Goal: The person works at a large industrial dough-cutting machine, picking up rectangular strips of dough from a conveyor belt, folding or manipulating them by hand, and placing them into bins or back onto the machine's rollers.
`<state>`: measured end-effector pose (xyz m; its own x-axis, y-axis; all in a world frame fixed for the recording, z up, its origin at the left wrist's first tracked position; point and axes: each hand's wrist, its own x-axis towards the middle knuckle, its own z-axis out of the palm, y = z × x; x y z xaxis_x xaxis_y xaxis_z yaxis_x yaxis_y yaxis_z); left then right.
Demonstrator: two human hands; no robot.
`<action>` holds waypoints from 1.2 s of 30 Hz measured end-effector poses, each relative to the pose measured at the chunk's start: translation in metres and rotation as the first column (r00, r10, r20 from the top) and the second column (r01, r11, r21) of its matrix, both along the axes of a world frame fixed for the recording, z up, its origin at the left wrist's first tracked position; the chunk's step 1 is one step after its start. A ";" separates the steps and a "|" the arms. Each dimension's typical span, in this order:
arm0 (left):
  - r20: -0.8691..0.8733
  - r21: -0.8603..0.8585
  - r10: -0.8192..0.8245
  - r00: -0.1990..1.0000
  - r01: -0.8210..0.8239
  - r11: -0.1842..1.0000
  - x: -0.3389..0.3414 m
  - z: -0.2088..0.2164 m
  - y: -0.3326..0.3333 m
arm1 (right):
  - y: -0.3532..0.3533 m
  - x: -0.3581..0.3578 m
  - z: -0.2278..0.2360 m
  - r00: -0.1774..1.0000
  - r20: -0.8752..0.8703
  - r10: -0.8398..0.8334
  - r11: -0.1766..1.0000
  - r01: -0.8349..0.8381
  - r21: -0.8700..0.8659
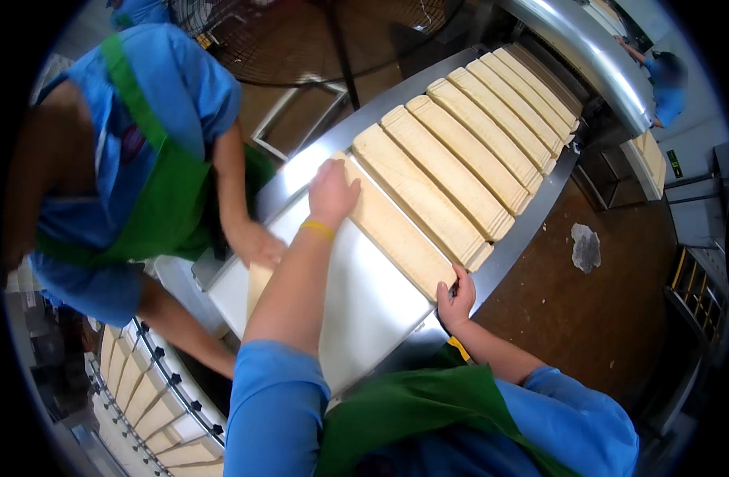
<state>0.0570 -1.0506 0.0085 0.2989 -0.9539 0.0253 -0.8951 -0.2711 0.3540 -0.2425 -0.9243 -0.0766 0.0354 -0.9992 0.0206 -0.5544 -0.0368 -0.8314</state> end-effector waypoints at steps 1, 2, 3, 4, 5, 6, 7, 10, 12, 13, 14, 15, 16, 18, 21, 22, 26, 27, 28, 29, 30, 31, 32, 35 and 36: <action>0.015 -0.002 0.063 0.998 -0.063 0.998 -0.002 -0.009 -0.006 | 0.001 0.001 0.002 1.000 -0.007 0.005 1.000 -0.006 -0.006; 0.025 -0.009 0.118 0.993 -0.118 0.993 -0.006 -0.016 -0.013 | 0.001 0.000 0.002 1.000 -0.019 0.003 1.000 -0.003 -0.017; 0.020 0.022 0.163 0.986 -0.164 0.986 -0.015 -0.016 -0.021 | -0.004 -0.001 0.000 1.000 -0.017 0.007 0.991 -0.010 -0.133; 0.016 0.055 0.209 0.978 -0.210 0.976 -0.026 -0.016 -0.020 | -0.005 -0.001 -0.002 1.000 -0.017 0.014 0.969 -0.018 -0.245; 0.009 0.084 0.255 0.967 -0.255 0.963 -0.037 -0.015 -0.016 | -0.006 -0.003 -0.001 0.999 -0.025 0.030 0.978 -0.035 -0.206; 0.015 0.098 0.288 0.958 -0.288 0.953 -0.041 -0.017 -0.013 | -0.005 -0.006 -0.004 0.999 -0.045 0.026 0.978 -0.035 -0.203; 0.025 0.107 0.330 0.944 -0.330 0.938 -0.035 -0.023 -0.005 | -0.006 -0.006 -0.001 0.997 -0.063 0.050 0.970 -0.064 -0.235; 0.022 0.163 0.404 0.914 -0.402 0.901 -0.023 -0.021 0.015 | -0.005 -0.011 0.014 0.977 -0.156 0.144 0.985 -0.156 -0.069; 0.155 -0.098 0.436 0.887 -0.425 0.900 -0.007 -0.027 0.047 | 0.001 -0.003 0.017 0.945 -0.160 0.286 0.958 -0.281 0.051; 0.189 -0.123 0.449 0.873 -0.433 0.893 0.001 -0.019 0.065 | 0.008 0.002 0.018 0.923 -0.147 0.354 0.935 -0.347 0.076; 0.153 -0.064 0.472 0.868 -0.468 0.881 0.020 -0.017 0.090 | 0.013 0.011 0.019 0.894 -0.131 0.428 0.903 -0.419 0.096; 0.129 -0.148 0.487 0.864 -0.469 0.871 0.038 -0.018 0.120 | 0.017 0.021 0.019 0.841 -0.093 0.532 0.842 -0.515 0.164; 0.143 -0.007 0.582 0.800 -0.588 0.809 0.048 0.001 0.147 | 0.019 0.031 0.021 0.772 -0.045 0.634 0.758 -0.608 0.237; 0.106 0.012 0.675 0.731 -0.679 0.734 0.067 0.025 0.219 | 0.022 0.056 0.041 0.613 -0.012 0.790 0.598 -0.766 0.235; 0.009 -0.021 0.798 0.602 -0.798 0.602 0.081 0.036 0.350 | 0.044 0.094 0.033 0.389 0.023 0.921 0.374 -0.900 0.224; -0.068 0.022 0.785 0.615 -0.786 0.618 0.074 0.035 0.384 | 0.042 0.097 0.029 0.338 0.051 0.940 0.310 -0.907 0.285; -0.387 -0.139 0.790 0.475 -0.877 0.459 0.028 0.019 0.464 | 0.040 0.129 0.064 0.158 -0.037 0.987 0.162 -0.968 0.193; -0.387 -0.156 0.806 0.449 -0.893 0.422 0.019 0.007 0.479 | 0.048 0.136 0.084 0.161 0.011 0.987 0.154 -0.959 0.238; -0.489 -0.141 0.779 0.392 -0.917 0.373 0.015 0.014 0.485 | 0.051 0.140 0.072 0.173 -0.117 0.978 0.189 -0.970 0.150; -0.521 -0.155 0.788 0.328 -0.944 0.291 0.014 0.006 0.507 | 0.069 0.152 0.091 0.163 -0.154 0.975 0.183 -0.975 0.127; -0.565 -0.232 0.751 0.341 -0.939 0.253 0.029 0.018 0.532 | 0.093 0.183 0.095 0.121 -0.141 0.983 0.134 -0.987 0.086; -0.573 -0.256 0.755 0.318 -0.945 0.204 0.020 0.018 0.558 | 0.113 0.183 0.100 0.096 -0.146 0.985 0.110 -0.990 0.089; -0.578 -0.286 0.760 0.296 -0.946 0.151 0.012 0.024 0.576 | 0.126 0.187 0.105 0.069 -0.151 0.986 0.083 -0.993 0.084; -0.626 -0.253 0.759 0.176 -0.967 0.016 -0.006 0.095 0.641 | 0.178 0.200 0.114 -0.096 -0.055 0.994 -0.096 -0.995 0.000; -0.540 -0.285 0.830 0.138 -0.958 -0.027 -0.006 0.100 0.673 | 0.205 0.207 0.115 -0.165 0.010 0.986 -0.164 -0.986 -0.033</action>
<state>0.0506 -0.3780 0.1085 0.9488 0.2876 0.1304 0.0477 -0.5388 0.8411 -0.0352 -0.7196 0.0387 0.9786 0.1988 0.0538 0.1532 -0.5279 -0.8354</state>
